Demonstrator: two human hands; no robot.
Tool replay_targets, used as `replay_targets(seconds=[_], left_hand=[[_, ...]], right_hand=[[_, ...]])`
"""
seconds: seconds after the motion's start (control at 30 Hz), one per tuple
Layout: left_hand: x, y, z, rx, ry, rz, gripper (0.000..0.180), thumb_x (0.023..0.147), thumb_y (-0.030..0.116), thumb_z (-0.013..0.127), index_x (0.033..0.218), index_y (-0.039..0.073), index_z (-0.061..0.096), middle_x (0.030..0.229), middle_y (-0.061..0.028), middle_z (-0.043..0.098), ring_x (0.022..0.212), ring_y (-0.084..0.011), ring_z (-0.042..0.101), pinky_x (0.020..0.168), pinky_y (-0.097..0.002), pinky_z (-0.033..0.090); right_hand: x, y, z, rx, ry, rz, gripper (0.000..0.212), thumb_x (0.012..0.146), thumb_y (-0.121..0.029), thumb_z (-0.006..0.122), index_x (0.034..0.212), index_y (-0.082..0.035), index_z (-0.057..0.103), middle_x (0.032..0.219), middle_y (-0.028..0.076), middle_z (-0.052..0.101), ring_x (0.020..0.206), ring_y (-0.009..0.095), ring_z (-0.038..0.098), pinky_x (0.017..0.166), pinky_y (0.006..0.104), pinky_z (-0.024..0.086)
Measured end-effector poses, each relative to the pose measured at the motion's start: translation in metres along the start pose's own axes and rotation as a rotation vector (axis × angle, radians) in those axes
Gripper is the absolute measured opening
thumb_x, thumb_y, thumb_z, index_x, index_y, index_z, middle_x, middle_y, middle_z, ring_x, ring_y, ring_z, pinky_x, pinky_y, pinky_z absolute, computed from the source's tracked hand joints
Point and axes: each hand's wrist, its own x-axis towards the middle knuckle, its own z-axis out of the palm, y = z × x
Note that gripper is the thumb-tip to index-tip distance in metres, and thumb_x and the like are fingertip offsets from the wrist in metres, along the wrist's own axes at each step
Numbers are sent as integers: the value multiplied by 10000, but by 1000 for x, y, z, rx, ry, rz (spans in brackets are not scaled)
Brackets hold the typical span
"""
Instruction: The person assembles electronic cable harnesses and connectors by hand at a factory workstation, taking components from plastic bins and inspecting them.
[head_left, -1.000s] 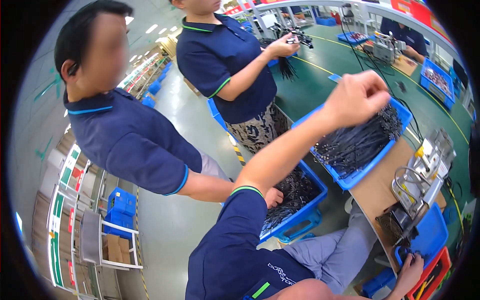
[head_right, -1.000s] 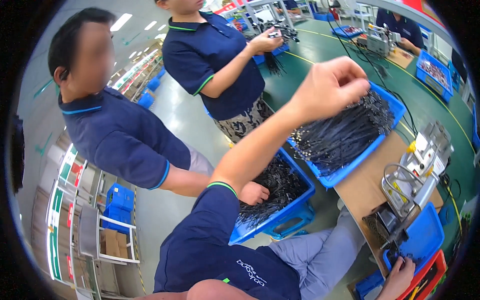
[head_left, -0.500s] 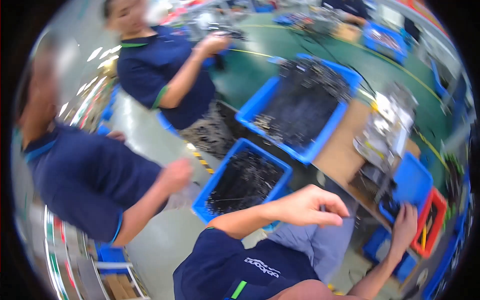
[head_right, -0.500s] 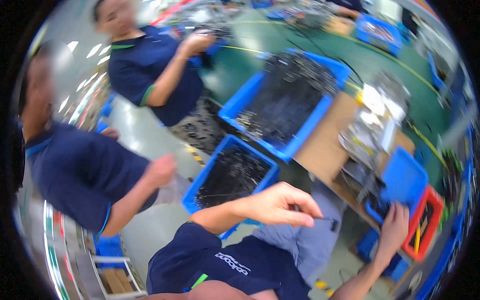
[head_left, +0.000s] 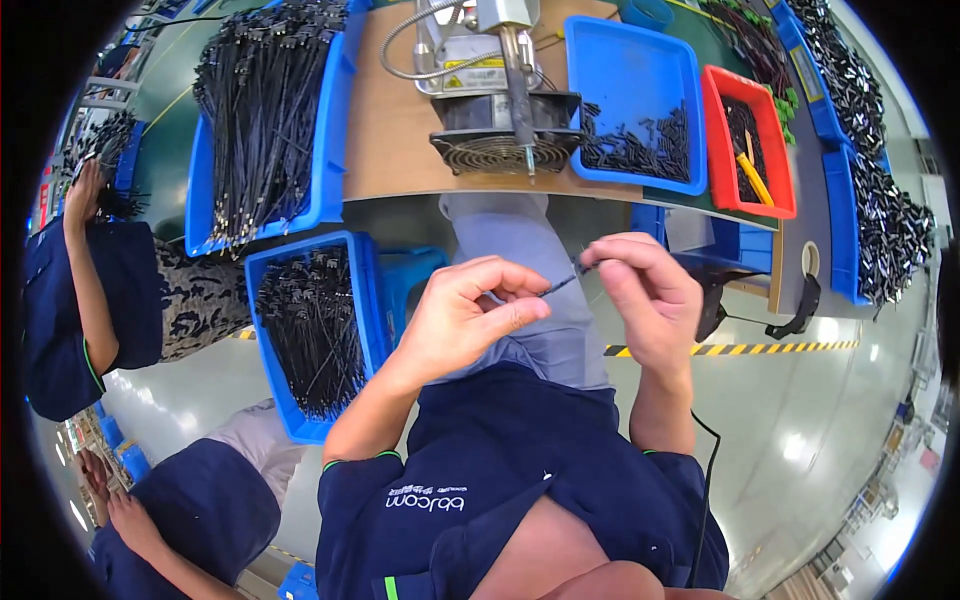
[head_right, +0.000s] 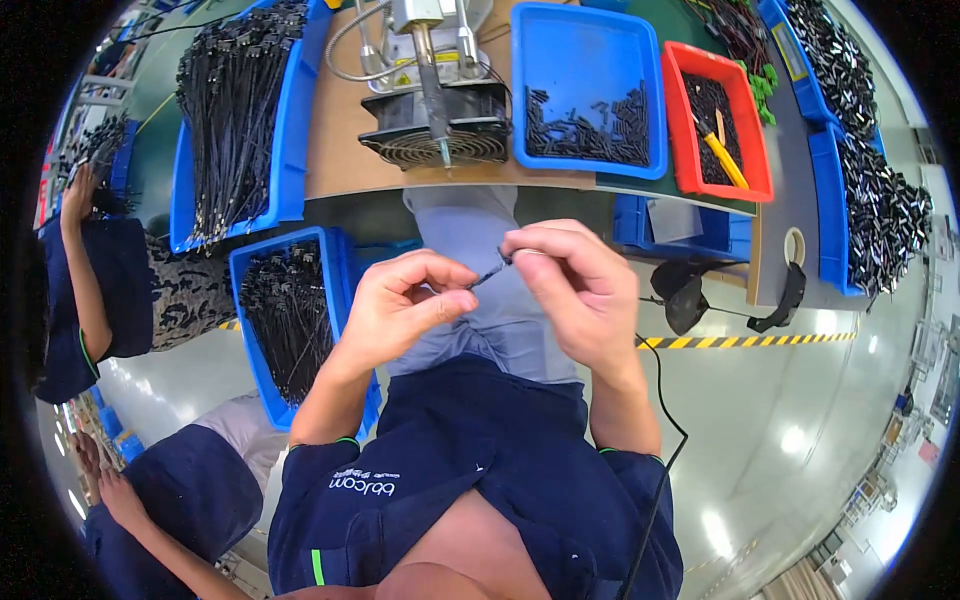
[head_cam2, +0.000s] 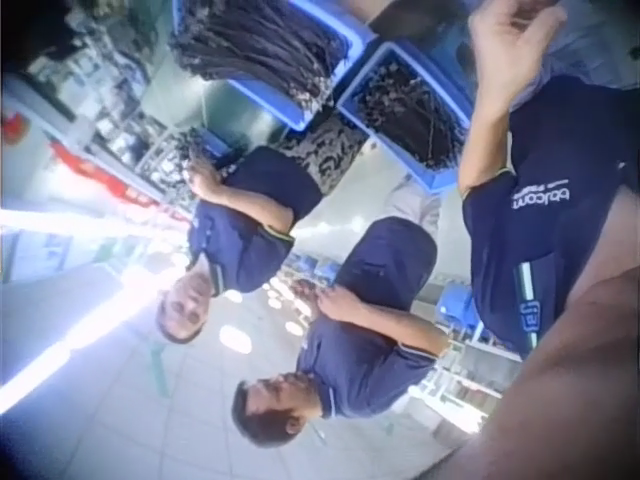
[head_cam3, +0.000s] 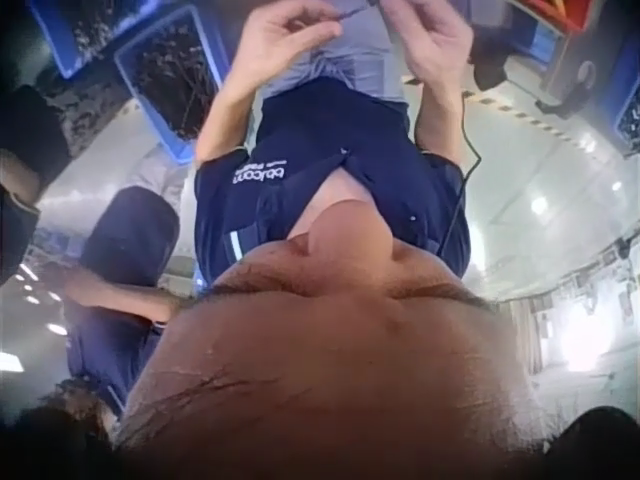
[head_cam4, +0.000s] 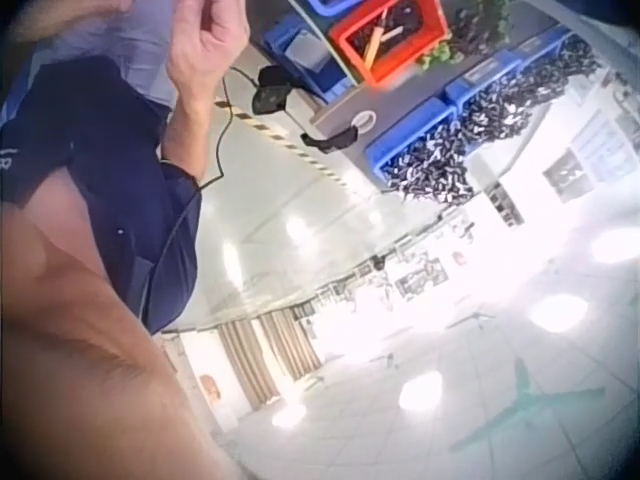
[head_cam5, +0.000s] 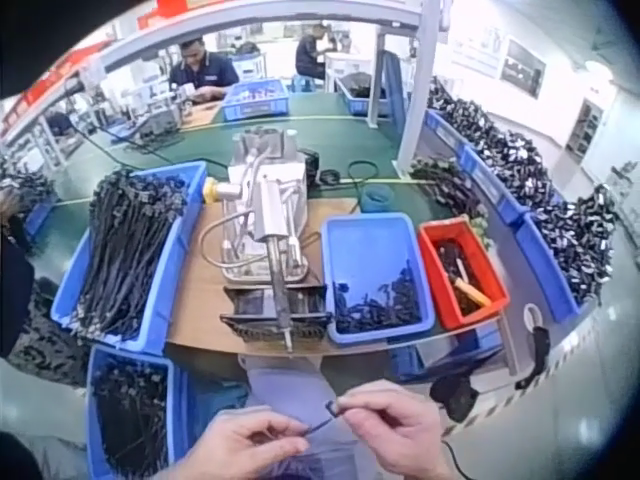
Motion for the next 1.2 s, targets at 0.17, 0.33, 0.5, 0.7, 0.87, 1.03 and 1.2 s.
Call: replay_targets(seconds=[0.17,0.33,0.5,0.7,0.87,1.03,1.2], left_hand=[[5,-4,8,-159,-17,-82,207,942,164,770,1072,6,737,952,-37,690,802,-79,653,665,-237,539],[6,-10,7,-279,-29,-118,199,969,196,748,1059,23,705,922,-6,670,745,-52,590,602,-222,502],[7,-9,6,-272,-9,-108,185,969,192,746,1044,29,703,899,8,665,742,-41,565,594,-216,480],[8,-13,7,-172,18,-43,116,979,90,719,1046,6,674,923,11,621,733,-22,559,586,-181,458],[6,-14,5,-106,-4,0,119,979,63,711,1058,-17,673,977,-3,592,782,-26,562,623,-186,476],[8,-12,3,-96,-7,49,121,980,48,702,1064,-35,676,995,-19,579,817,-33,564,648,-187,482],[10,-11,6,-21,-9,104,139,968,53,717,1076,-30,692,979,-30,594,796,-43,560,649,-202,475]], right_hand=[[-13,9,3,196,5,151,176,991,24,640,1152,45,707,1093,112,701,967,143,667,810,253,521],[-13,11,5,236,24,250,177,998,19,635,1158,58,701,1115,118,700,998,152,680,847,254,530],[-11,13,11,213,6,223,194,998,6,647,1179,57,699,1115,122,710,1010,157,685,865,259,532],[-10,14,13,178,11,235,201,997,4,651,1187,53,695,1113,126,719,1015,161,688,884,274,540],[-11,18,14,190,-1,236,191,992,4,659,1172,54,695,1107,114,710,1002,160,686,876,274,540],[-8,29,9,123,-88,97,177,945,24,709,1121,39,713,1124,104,683,938,125,658,808,239,515],[-8,25,9,141,-34,122,185,897,48,748,1078,13,737,1147,97,659,866,60,581,683,198,447]])
